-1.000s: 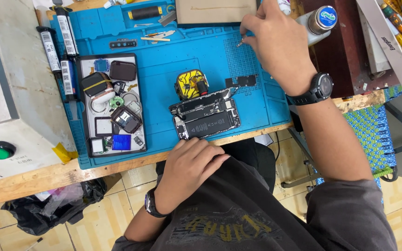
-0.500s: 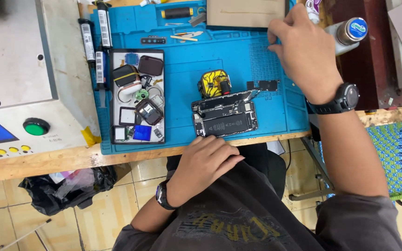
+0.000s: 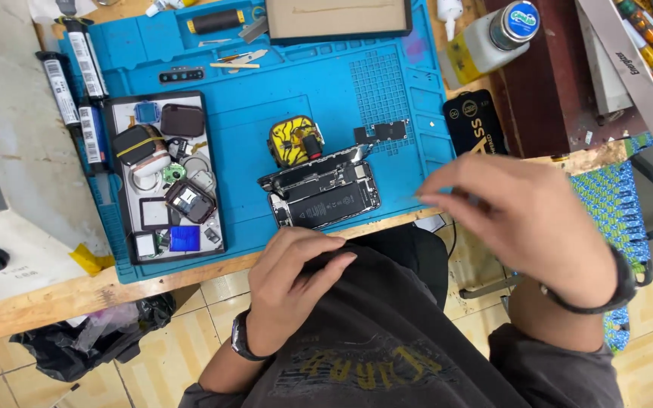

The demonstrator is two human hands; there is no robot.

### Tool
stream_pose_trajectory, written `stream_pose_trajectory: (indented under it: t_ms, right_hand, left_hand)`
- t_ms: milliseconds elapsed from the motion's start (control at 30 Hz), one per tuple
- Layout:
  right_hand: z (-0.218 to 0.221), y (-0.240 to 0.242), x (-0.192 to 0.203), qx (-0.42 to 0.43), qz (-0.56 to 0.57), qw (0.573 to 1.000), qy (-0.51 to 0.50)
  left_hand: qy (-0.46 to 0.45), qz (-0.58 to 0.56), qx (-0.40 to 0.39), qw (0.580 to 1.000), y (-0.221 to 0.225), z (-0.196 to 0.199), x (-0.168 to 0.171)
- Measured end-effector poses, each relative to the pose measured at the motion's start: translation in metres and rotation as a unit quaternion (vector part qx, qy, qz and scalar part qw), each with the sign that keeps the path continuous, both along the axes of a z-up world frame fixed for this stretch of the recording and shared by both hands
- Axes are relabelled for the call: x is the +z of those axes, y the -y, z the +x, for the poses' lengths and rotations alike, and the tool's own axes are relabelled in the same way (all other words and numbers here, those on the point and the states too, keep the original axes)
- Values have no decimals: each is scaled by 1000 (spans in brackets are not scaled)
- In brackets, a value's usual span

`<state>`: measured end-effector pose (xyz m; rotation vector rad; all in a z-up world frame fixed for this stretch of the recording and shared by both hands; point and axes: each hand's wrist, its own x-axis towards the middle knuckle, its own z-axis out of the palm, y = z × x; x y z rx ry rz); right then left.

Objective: Repairing a smartphone by removing the battery and using a screwdriver on internal components

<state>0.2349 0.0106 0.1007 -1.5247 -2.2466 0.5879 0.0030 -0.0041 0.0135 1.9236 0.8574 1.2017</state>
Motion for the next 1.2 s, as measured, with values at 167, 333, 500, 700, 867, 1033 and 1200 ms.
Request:
stream_pose_trajectory:
  t_ms: [167,333,500,700,867,1033,1200]
  right_hand:
    - [-21,24,-27,36,-69,980,-183]
    - [-37,35,-54,-97,-120,951,-268]
    - [-43,34,-68,-99,-127,950,-267]
    - [-54,23,-69,-67,-54,966,-243]
    - [-50,24,-85,-84,107,975,-173]
    - [-44,21,-97,-86,195,972,-96]
    - [-46,15,-99,-71,196,973,-95]
  left_hand:
    - [-32,21,-33,999,3,7,-3]
    - [-46,31,-27,998,10,4,-15]
    - [-70,20,-6,997,10,2,-10]
    - [-72,6,54,996,9,1,-11]
    - [-119,-22,135,983,4,10,-9]
    - [-272,17,226,935,-4,23,-6]
    - [-300,13,262,917,-8,30,-11]
